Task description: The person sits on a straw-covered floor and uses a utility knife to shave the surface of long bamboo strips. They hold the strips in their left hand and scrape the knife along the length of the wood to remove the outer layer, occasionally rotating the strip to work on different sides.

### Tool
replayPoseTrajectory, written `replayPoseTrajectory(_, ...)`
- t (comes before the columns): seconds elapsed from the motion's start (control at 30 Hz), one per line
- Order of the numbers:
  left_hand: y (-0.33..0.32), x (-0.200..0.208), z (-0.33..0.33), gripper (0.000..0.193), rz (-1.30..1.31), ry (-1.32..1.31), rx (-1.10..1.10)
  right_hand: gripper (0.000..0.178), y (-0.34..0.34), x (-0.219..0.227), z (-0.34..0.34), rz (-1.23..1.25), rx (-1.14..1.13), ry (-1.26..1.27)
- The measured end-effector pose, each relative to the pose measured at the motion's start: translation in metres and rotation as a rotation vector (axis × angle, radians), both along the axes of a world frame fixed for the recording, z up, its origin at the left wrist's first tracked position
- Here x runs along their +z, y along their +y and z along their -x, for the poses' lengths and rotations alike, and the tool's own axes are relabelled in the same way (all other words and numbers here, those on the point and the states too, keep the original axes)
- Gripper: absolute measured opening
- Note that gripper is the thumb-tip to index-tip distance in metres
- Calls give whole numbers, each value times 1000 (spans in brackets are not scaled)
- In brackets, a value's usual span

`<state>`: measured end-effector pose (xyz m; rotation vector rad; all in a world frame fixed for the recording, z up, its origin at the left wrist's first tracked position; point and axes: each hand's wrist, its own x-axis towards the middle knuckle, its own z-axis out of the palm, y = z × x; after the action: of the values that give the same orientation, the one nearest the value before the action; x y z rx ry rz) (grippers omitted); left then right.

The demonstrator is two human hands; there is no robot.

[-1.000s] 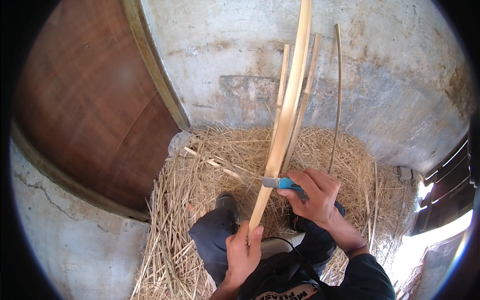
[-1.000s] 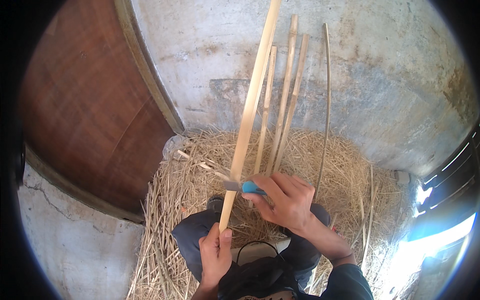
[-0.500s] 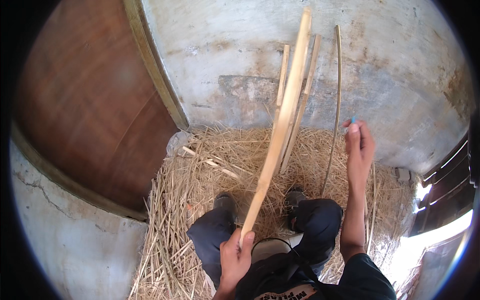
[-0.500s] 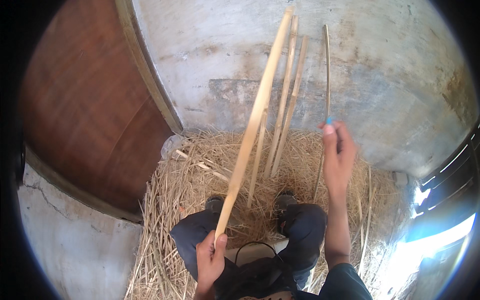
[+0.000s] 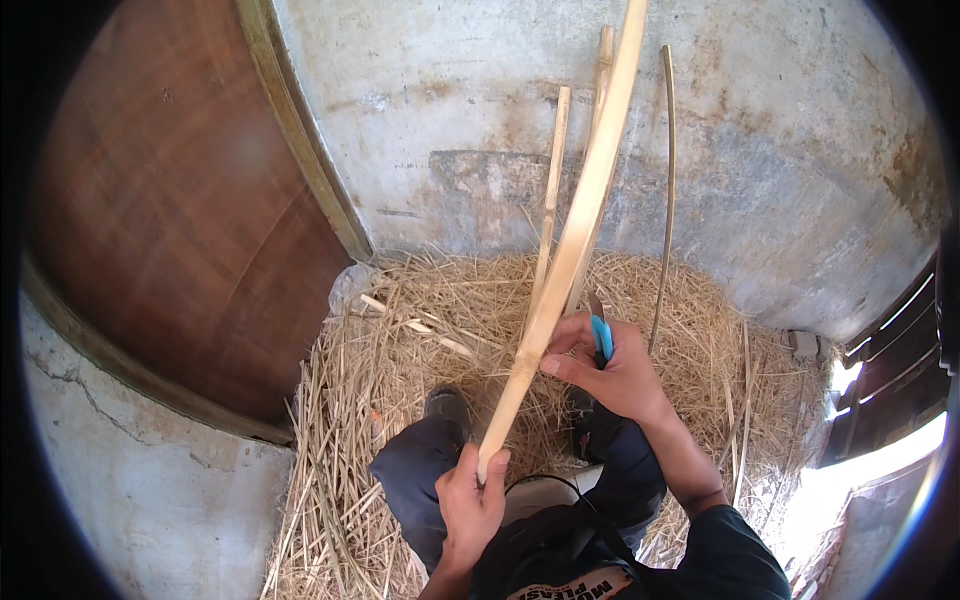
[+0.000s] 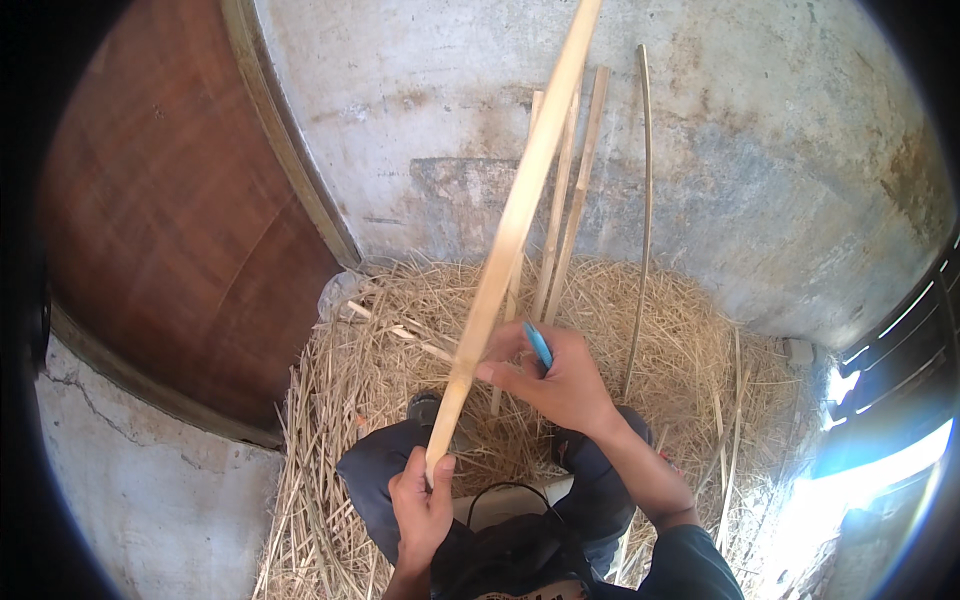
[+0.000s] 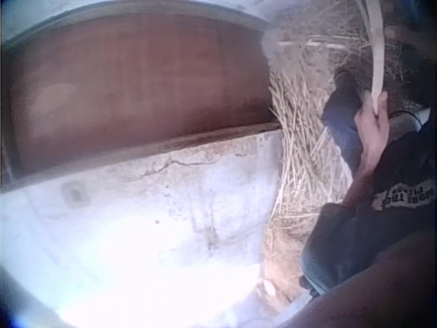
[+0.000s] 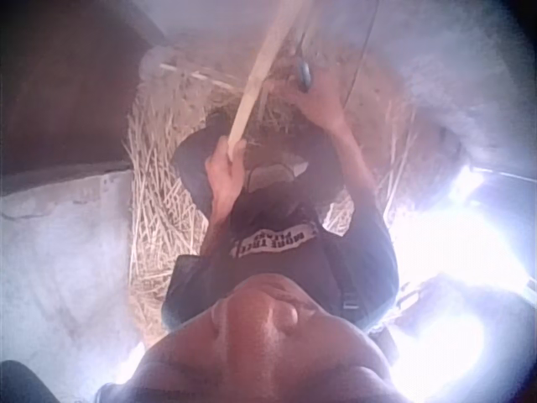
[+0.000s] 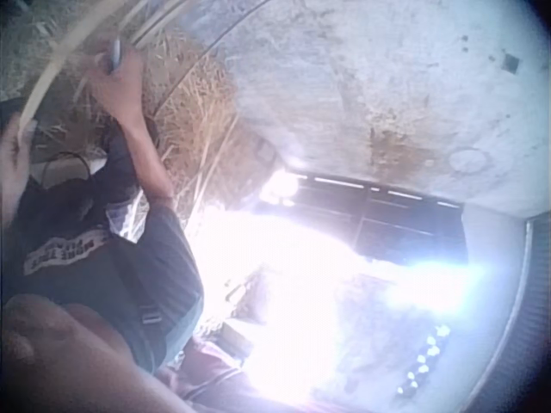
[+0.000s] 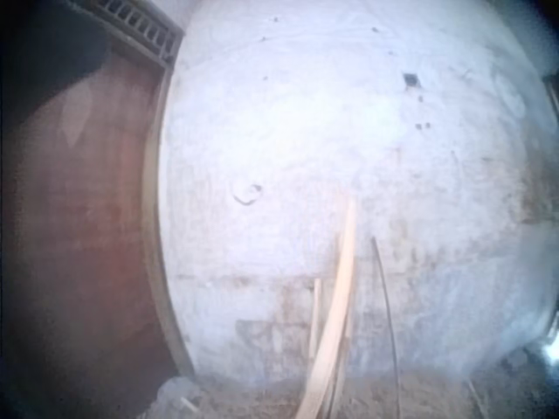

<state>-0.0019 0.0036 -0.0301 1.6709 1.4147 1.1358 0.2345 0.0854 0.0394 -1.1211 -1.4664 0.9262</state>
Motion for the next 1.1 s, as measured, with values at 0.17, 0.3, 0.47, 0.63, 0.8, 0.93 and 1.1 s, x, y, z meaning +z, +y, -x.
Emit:
replayPoseTrajectory(0.17, 2, 4, 2, 32, 43, 44, -52, 10, 6, -15, -2, -13, 24, 113)
replayPoseTrajectory(0.3, 9, 15, 9, 22, 128, 149, -134, 10, 7, -19, -5, -33, 6, 34)
replayPoseTrajectory(0.47, 23, 26, 4, 29, -49, 240, -146, 11, 7, -26, 0, -44, -28, -78)
replayPoseTrajectory(0.63, 39, 26, -10, 24, -39, 58, -150, 9, -1, -19, 5, -191, -11, -338)
replayPoseTrajectory(0.8, 43, 32, -8, 16, 55, -11, -183, 10, -3, -12, 1, -8, 77, -149)
replayPoseTrajectory(0.93, 38, 29, -5, 16, 144, -129, -185, 7, 0, -18, -18, -68, 116, 81)
replayPoseTrajectory(1.1, 42, 28, 9, 32, 168, -169, -177, 11, 4, -24, -68, 24, 1, 442)
